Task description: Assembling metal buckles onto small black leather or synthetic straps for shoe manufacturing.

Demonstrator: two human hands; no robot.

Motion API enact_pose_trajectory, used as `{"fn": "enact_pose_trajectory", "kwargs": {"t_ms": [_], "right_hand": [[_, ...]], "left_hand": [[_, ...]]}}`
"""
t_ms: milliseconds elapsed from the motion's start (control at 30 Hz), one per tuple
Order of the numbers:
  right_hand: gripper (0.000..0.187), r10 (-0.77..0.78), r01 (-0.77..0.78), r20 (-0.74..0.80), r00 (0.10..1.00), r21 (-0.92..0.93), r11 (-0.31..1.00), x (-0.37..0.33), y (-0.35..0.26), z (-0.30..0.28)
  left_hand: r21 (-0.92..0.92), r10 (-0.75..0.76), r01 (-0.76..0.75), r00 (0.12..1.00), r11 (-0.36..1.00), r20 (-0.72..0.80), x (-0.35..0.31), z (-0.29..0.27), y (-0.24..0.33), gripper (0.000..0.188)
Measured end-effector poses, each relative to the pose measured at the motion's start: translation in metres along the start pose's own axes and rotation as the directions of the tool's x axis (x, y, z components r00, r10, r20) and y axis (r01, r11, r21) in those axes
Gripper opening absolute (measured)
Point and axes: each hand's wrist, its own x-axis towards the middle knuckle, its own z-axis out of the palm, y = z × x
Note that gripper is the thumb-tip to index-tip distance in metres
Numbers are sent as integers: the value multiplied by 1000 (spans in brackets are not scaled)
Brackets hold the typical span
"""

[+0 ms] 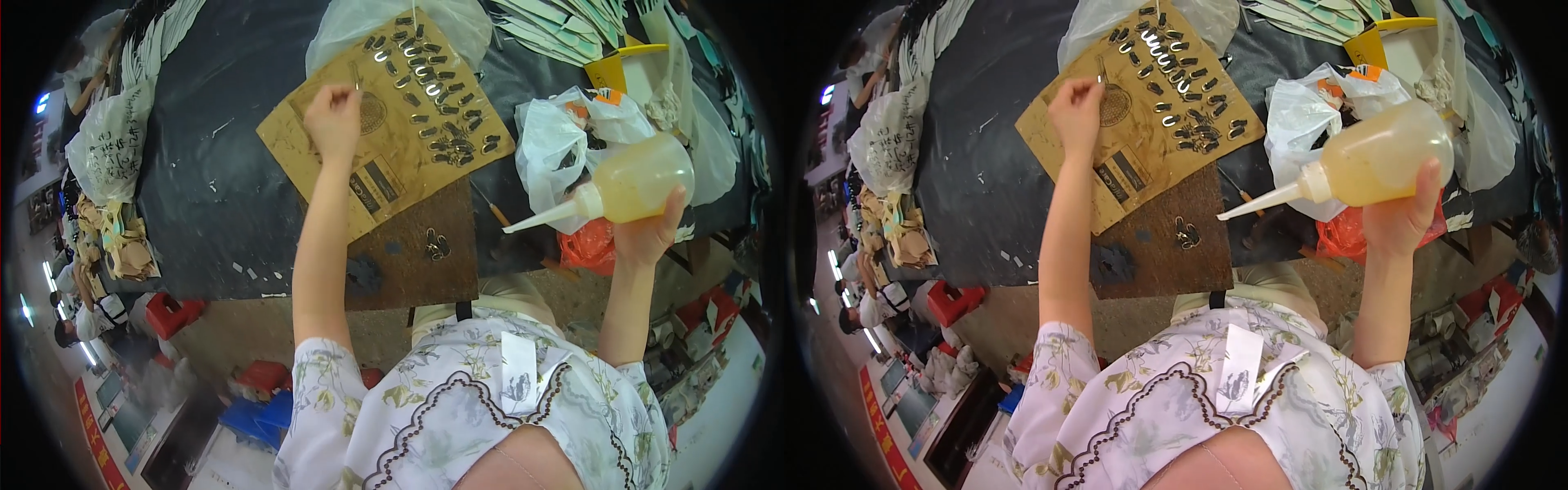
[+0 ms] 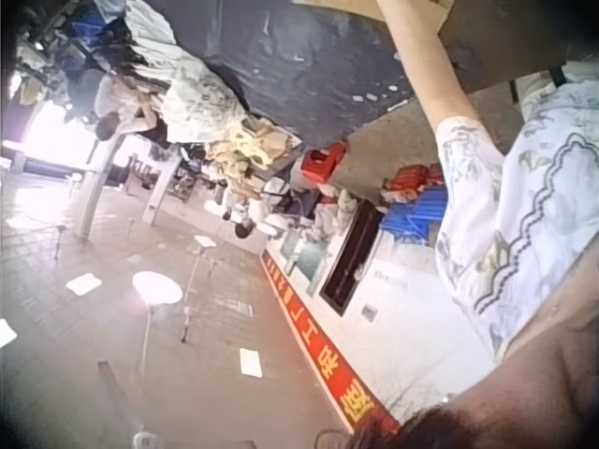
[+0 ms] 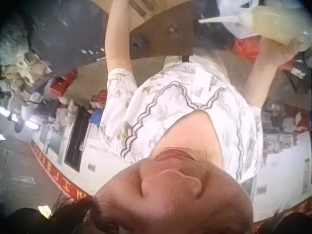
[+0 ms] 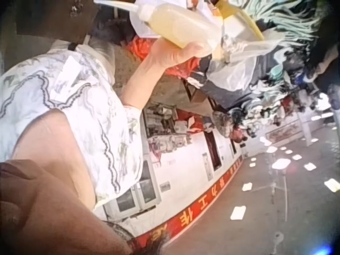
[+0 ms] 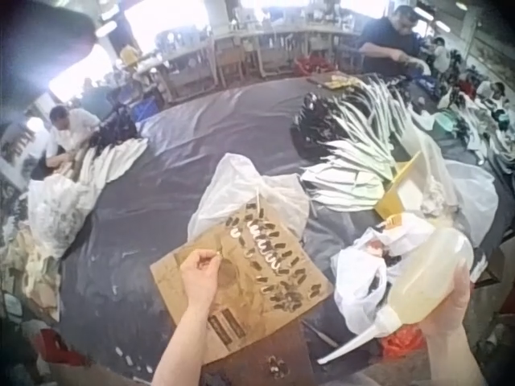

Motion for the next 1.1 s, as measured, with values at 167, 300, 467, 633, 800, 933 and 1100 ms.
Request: {"fn": "enact_pose_trajectory", "kwargs": {"t_ms": [167, 300, 467, 633, 800, 933, 1100], "right_hand": [[58, -54, 54, -41, 998, 1, 999, -2, -11, -10], [62, -33, 35, -94, 995, 20, 999, 2, -9, -14], [56, -61, 62, -121, 991, 3, 998, 2, -10, -2], [53, -81, 90, -134, 988, 61, 994, 1, -9, -10], [50, -22, 31, -114, 993, 76, 997, -1, 12, -2], [52, -5, 8, -41, 999, 58, 998, -11, 5, 15], [55, 25, -26, 17, 1000, 63, 998, -12, 6, 22]], "left_hand": [[88, 104, -101, 994, 991, -27, 46, 30, 10, 6], [332, 441, -432, 896, 839, 52, 56, 34, -21, 8], [386, 652, -613, 757, 690, 37, 29, 15, -14, 9], [195, 315, -376, 906, 906, 284, -103, -33, 19, 10], [221, 127, -253, 877, 942, 463, -206, -31, 27, 22], [275, 147, -302, 872, 913, 467, -213, -25, 27, 17], [18, -84, 82, 959, 996, 272, -206, -30, 34, 8]]}}
